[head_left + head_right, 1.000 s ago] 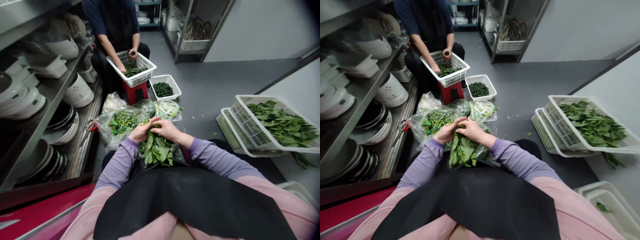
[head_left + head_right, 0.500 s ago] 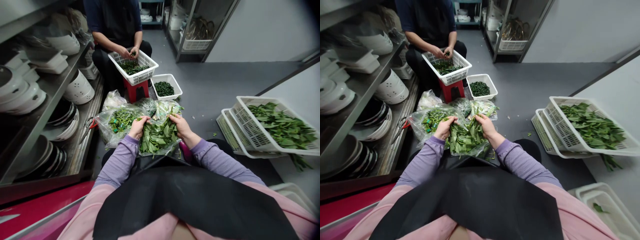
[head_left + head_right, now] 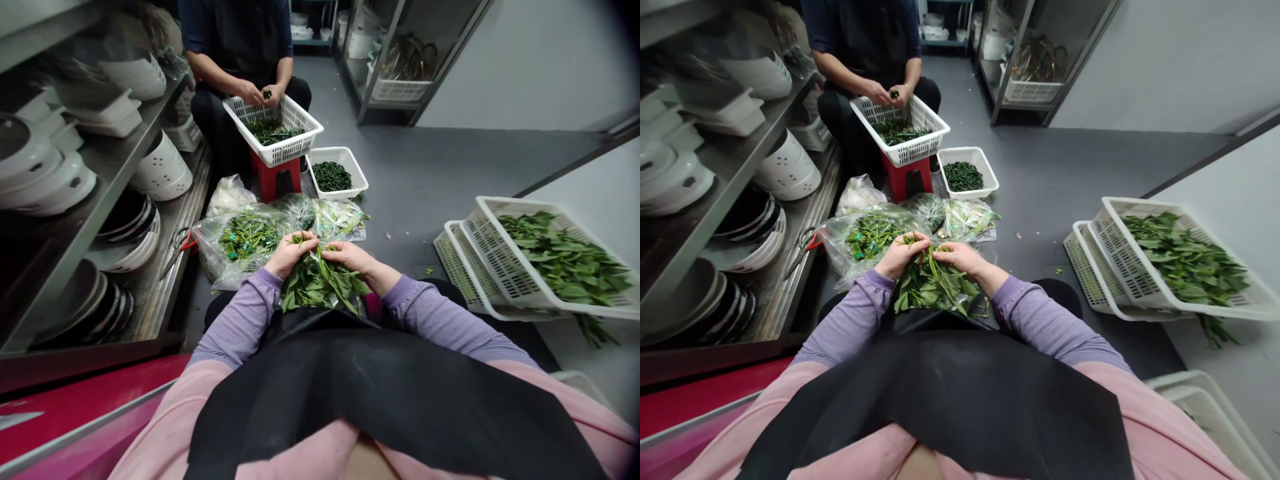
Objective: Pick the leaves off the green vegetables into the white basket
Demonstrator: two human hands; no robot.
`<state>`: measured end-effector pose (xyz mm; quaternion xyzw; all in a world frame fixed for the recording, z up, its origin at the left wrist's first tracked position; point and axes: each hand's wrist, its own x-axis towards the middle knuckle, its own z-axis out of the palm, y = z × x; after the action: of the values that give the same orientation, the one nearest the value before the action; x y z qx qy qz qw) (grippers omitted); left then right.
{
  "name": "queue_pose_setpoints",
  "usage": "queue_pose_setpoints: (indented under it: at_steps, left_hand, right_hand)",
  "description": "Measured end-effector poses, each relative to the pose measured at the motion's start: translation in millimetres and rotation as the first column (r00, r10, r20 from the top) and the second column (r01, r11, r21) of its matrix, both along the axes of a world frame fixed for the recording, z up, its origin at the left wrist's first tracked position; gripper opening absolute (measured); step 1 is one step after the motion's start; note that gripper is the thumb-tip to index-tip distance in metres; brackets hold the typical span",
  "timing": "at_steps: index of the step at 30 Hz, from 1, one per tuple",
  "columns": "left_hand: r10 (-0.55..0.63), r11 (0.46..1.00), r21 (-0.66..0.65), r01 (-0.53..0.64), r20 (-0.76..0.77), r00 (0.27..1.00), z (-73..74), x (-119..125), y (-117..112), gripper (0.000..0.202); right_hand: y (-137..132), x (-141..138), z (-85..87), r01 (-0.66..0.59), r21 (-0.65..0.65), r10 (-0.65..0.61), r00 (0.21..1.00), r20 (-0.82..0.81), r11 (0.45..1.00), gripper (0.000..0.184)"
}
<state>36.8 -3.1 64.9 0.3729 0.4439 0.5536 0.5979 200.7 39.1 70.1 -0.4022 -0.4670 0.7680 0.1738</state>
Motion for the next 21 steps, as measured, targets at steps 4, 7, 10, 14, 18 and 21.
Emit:
queue_pose_setpoints:
  at_steps: [4,7,10,14,18,21]
  left_hand:
    - [-0.05,0.999,0.016,0.05,0.002,0.999,-1.2,-5.4,-0.5,0.029]
    - [-0.017,0.999,0.039,0.018,-0.02,1.0,1.5,-8.8,-1.1,0.028]
    - [0.037,0.999,0.028,-0.036,-0.038,0.999,4.6,-10.0,-0.5,0.029]
    - [0.112,0.994,0.021,-0.111,-0.068,0.991,4.2,-4.3,1.1,0.029]
    - [0.177,0.984,0.043,-0.174,-0.1,0.979,1.1,0.7,1.8,0.028]
    - [0.207,0.977,0.093,-0.194,-0.153,0.966,1.0,-2.0,1.8,0.027]
  right_hand:
    - [3.3,2.8,-0.4,0.017,-0.017,-0.017,1.0,-0.017,1.0,0.031]
    - [6.4,8.9,-2.3,0.027,-0.048,-0.029,0.999,-0.044,0.998,0.027]
    - [8.2,14.8,-4.1,0.013,-0.062,-0.016,0.999,-0.05,0.998,0.025]
    - [5.1,13.1,-4.6,-0.075,0.112,0.078,0.997,-0.026,0.991,0.021]
    - [-4.0,5.2,-5.0,-0.137,0.145,0.139,0.99,0.0,0.98,0.024]
    - [-10.2,3.0,-5.6,-0.08,0.111,0.084,0.996,-0.035,0.991,0.028]
